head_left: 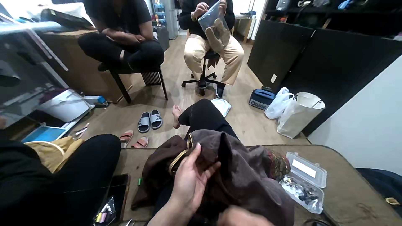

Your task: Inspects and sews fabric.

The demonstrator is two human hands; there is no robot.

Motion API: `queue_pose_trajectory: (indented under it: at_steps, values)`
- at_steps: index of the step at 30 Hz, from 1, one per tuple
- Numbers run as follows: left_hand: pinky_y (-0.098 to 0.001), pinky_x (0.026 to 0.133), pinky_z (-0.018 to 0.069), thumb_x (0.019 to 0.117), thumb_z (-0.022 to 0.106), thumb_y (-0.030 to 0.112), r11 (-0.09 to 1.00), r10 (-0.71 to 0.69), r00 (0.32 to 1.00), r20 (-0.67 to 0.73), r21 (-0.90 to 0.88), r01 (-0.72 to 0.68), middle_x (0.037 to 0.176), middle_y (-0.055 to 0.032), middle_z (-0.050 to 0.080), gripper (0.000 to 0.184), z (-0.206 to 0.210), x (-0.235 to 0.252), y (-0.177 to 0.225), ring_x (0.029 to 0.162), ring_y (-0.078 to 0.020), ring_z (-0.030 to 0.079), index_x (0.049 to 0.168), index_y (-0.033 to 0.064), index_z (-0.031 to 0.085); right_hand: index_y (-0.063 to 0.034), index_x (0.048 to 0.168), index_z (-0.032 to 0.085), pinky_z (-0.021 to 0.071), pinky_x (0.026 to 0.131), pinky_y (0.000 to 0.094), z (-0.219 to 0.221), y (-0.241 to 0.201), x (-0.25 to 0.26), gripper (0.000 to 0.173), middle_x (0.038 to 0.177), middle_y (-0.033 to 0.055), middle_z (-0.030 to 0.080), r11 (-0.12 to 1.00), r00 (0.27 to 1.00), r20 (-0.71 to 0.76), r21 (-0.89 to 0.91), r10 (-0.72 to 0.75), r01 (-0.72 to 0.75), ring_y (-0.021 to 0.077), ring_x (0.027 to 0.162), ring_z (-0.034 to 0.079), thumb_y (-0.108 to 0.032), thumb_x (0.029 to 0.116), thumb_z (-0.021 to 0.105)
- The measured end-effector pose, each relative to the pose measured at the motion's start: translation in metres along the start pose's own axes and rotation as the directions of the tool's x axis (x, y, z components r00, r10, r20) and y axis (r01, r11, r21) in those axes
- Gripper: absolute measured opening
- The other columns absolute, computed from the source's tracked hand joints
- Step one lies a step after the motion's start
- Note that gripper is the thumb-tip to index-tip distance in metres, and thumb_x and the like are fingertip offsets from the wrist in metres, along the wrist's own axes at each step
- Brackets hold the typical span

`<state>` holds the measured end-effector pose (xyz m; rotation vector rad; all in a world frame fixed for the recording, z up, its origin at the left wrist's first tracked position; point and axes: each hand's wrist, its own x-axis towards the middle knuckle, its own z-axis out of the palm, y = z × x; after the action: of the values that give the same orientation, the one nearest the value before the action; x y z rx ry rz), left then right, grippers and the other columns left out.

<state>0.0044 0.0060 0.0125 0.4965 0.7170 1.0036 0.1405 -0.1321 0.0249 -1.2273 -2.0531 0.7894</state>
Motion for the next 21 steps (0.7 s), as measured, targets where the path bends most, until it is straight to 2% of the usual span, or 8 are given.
queue_pose_trajectory:
  at_steps: [2, 4, 8, 10, 12, 14, 17, 21]
  values:
    - [-0.0393, 0.089, 0.0613, 0.1090, 0.041, 0.019, 0.968, 0.242, 0.950, 0.198, 0.013, -0.249, 0.097, -0.0132, 0.074, 0.034, 0.000, -0.009, 0.017, 0.093, -0.0208, 0.074, 0.109, -0.0011, 0.069, 0.0061, 0.103, 0.069, 0.0605, 0.082, 0.0496, -0.009, 0.033, 0.011, 0.015, 0.100, 0.0219, 0.072, 0.928, 0.956, -0.262, -0.308, 0.129, -0.209, 0.0347, 0.092, 0.073, -0.002, 0.0944, 0.061]
    - [-0.0298, 0.085, 0.0617, 0.1039, 0.058, 0.029, 0.899, 0.360, 0.825, 0.435, 0.075, -0.432, 0.094, -0.0041, 0.076, 0.026, -0.002, -0.021, 0.033, 0.088, -0.0098, 0.073, 0.103, 0.0119, 0.077, 0.0019, 0.095, 0.071, 0.0602, 0.069, 0.0521, -0.031, 0.072, 0.016, 0.014, 0.085, 0.0181, 0.072, 0.838, 0.872, -0.489, -0.472, 0.011, -0.275, 0.0332, 0.079, 0.074, -0.003, 0.0854, 0.062]
    - [-0.0242, 0.087, 0.0595, 0.1037, 0.059, 0.026, 0.767, 0.327, 0.659, 0.677, 0.218, -0.604, 0.100, 0.0066, 0.075, 0.019, 0.005, -0.028, 0.029, 0.094, -0.0011, 0.070, 0.108, 0.0155, 0.074, -0.0034, 0.090, 0.070, 0.0597, 0.066, 0.0483, -0.044, 0.074, 0.017, 0.017, 0.080, 0.0147, 0.072, 0.813, 0.862, -0.481, -0.559, -0.162, -0.159, 0.0282, 0.075, 0.073, -0.020, 0.0878, 0.065]
    - [-0.0263, 0.089, 0.0596, 0.1025, 0.060, 0.013, 0.785, 0.297, 0.670, 0.681, 0.225, -0.577, 0.103, 0.0048, 0.076, 0.015, 0.000, -0.025, 0.012, 0.097, -0.0028, 0.070, 0.109, 0.0087, 0.073, -0.0013, 0.096, 0.071, 0.0603, 0.079, 0.0453, -0.021, 0.052, 0.010, 0.016, 0.090, 0.0173, 0.074, 0.879, 0.877, -0.462, -0.464, -0.133, -0.112, 0.0270, 0.086, 0.074, -0.015, 0.0873, 0.070]
    - [-0.0292, 0.089, 0.0609, 0.0985, 0.063, 0.004, 0.826, 0.276, 0.722, 0.634, 0.227, -0.516, 0.102, 0.0013, 0.076, 0.013, -0.008, -0.025, -0.001, 0.095, -0.0064, 0.072, 0.108, 0.0043, 0.072, 0.0022, 0.102, 0.070, 0.0544, 0.095, 0.0290, 0.006, 0.039, 0.005, 0.022, 0.100, 0.0144, 0.075, 0.965, 0.848, -0.529, -0.239, -0.036, -0.108, 0.0131, 0.100, 0.070, -0.007, 0.0827, 0.073]
    - [-0.0288, 0.088, 0.0617, 0.0930, 0.067, -0.002, 0.833, 0.265, 0.773, 0.576, 0.268, -0.485, 0.100, 0.0024, 0.077, 0.017, -0.015, -0.033, -0.005, 0.093, -0.0065, 0.073, 0.108, 0.0045, 0.070, 0.0035, 0.102, 0.069, 0.0517, 0.096, 0.0162, 0.027, 0.043, 0.002, 0.019, 0.099, 0.0068, 0.075, 0.997, 0.782, -0.622, -0.019, 0.045, -0.073, -0.0028, 0.101, 0.066, -0.005, 0.0855, 0.072]
    - [-0.0290, 0.088, 0.0627, 0.0856, 0.070, -0.011, 0.835, 0.245, 0.847, 0.472, 0.341, -0.431, 0.099, 0.0038, 0.078, 0.029, -0.020, -0.048, -0.008, 0.093, -0.0067, 0.074, 0.110, 0.0040, 0.066, 0.0057, 0.103, 0.063, 0.0500, 0.094, 0.0092, 0.043, 0.045, -0.001, 0.027, 0.097, -0.0032, 0.073, 0.987, 0.674, -0.723, 0.143, 0.151, -0.067, -0.0154, 0.100, 0.061, -0.009, 0.0828, 0.075]
    - [-0.0295, 0.086, 0.0632, 0.0801, 0.072, -0.016, 0.877, 0.255, 0.904, 0.343, 0.312, -0.366, 0.099, 0.0038, 0.078, 0.042, -0.022, -0.064, -0.013, 0.091, -0.0074, 0.075, 0.115, 0.0033, 0.056, 0.0123, 0.105, 0.060, 0.0452, 0.097, 0.0066, 0.046, 0.036, -0.002, 0.034, 0.098, -0.0016, 0.072, 0.985, 0.664, -0.731, 0.168, 0.157, -0.047, -0.0180, 0.102, 0.058, -0.010, 0.0835, 0.075]
